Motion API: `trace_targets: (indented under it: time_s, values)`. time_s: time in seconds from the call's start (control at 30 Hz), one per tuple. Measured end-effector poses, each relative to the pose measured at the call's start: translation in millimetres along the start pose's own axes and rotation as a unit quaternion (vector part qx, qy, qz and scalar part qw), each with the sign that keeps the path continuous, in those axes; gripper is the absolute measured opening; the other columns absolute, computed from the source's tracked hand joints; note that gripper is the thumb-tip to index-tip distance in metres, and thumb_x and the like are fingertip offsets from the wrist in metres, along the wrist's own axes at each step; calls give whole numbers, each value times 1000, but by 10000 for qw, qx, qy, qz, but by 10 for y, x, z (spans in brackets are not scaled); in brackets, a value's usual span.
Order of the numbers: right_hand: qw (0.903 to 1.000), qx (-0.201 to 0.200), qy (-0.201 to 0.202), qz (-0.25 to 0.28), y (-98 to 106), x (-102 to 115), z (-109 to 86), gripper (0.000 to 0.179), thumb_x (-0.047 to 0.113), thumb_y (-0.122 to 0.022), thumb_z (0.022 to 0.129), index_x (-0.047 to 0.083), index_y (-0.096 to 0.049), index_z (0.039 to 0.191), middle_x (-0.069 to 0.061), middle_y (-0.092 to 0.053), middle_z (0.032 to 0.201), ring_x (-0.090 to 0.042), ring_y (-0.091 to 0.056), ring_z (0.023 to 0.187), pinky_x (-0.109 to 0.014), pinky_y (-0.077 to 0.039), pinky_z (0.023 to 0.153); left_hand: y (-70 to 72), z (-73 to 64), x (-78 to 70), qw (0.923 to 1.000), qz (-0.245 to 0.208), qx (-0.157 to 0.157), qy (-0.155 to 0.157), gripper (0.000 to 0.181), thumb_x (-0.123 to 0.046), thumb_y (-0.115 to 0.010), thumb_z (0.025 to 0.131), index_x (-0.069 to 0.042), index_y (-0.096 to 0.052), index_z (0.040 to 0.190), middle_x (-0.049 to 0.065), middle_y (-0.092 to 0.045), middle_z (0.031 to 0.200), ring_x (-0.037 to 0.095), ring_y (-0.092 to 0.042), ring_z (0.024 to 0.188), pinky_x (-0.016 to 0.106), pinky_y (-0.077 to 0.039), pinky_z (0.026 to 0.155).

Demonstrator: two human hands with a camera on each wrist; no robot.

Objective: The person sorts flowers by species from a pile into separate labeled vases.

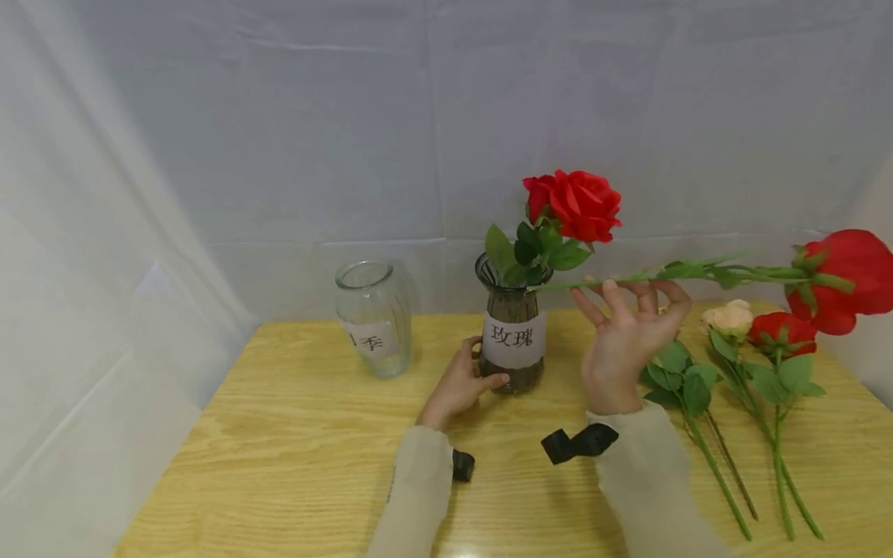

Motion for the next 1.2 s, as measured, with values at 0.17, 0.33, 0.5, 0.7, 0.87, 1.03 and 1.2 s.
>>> trace_targets:
  time_s: [0.17, 0.33, 0.5, 0.7, 0.87, 1.03, 1.2]
  values:
    - [9991, 92, 360, -215, -77, -21, -11, 22, -11, -53, 97, 3, -37, 103, -14, -46, 82, -26, -57, 59, -46, -61, 60, -4, 4, 1, 10000, -42, -1, -38, 79, -15, -74, 94, 5, -27, 154, 29, -40, 149, 44, -49, 127, 55, -43, 104]
    - [9939, 503, 862, -473, -106, -97, -68, 38, -20, -63, 87, 2, -37, 105, -14, -50, 85, -27, -58, 60, -46, -61, 67, -1, -2, -7, 9999, -88, -9, -93, 80, -13, -74, 93, 7, -26, 154, 31, -40, 148, 45, -48, 128, 56, -42, 104]
    - [9860, 899, 1194, -738, -111, -203, -119, 37, -20, -60, 88, 2, -39, 108, -11, -55, 90, -26, -63, 69, -42, -61, 72, -2, -10, -5, 9999, -122, -18, -58, 80, -12, -74, 93, 7, -26, 154, 31, -40, 148, 45, -47, 129, 56, -41, 106]
    - [9684, 1271, 1598, -1435, -125, -305, -175, 35, -16, -60, 90, 3, -44, 115, -6, -56, 95, -22, -66, 79, -35, -58, 80, -1, -11, -8, 9999, -49, -30, -105, 79, -12, -75, 93, 8, -27, 153, 31, -41, 147, 45, -48, 128, 57, -42, 105]
    - [9265, 1901, 2347, -2246, -166, -363, -213, 28, -10, -59, 91, -3, -48, 116, -3, -58, 105, -20, -66, 84, -30, -56, 82, 3, -4, -1, 10000, -31, -10, -83, 79, -12, -75, 93, 7, -27, 153, 31, -41, 146, 44, -48, 127, 56, -42, 104]
    - [8706, 2425, 3000, -3054, -192, -399, -226, 22, -12, -59, 91, -12, -48, 111, -16, -59, 96, -33, -66, 83, -30, -54, 83, 8, -2, 7, 10000, -86, 10, -47, 80, -12, -75, 93, 7, -26, 154, 31, -41, 147, 43, -49, 126, 56, -43, 104]
    - [8120, 2769, 3508, -3753, -223, -416, -229, 18, -7, -60, 95, -10, -53, 111, -24, -62, 88, -40, -66, 78, -47, -55, 75, 11, 2, 7, 9999, -85, 46, -101, 79, -12, -74, 94, 6, -26, 154, 30, -41, 146, 41, -50, 121, 55, -44, 101]
Point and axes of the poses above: each hand's wrist, its own z-axis towards the middle knuckle, its own y-axis out of the back of the hand, x = y × z, the point moved 4 cm from there along z, towards the middle knuckle
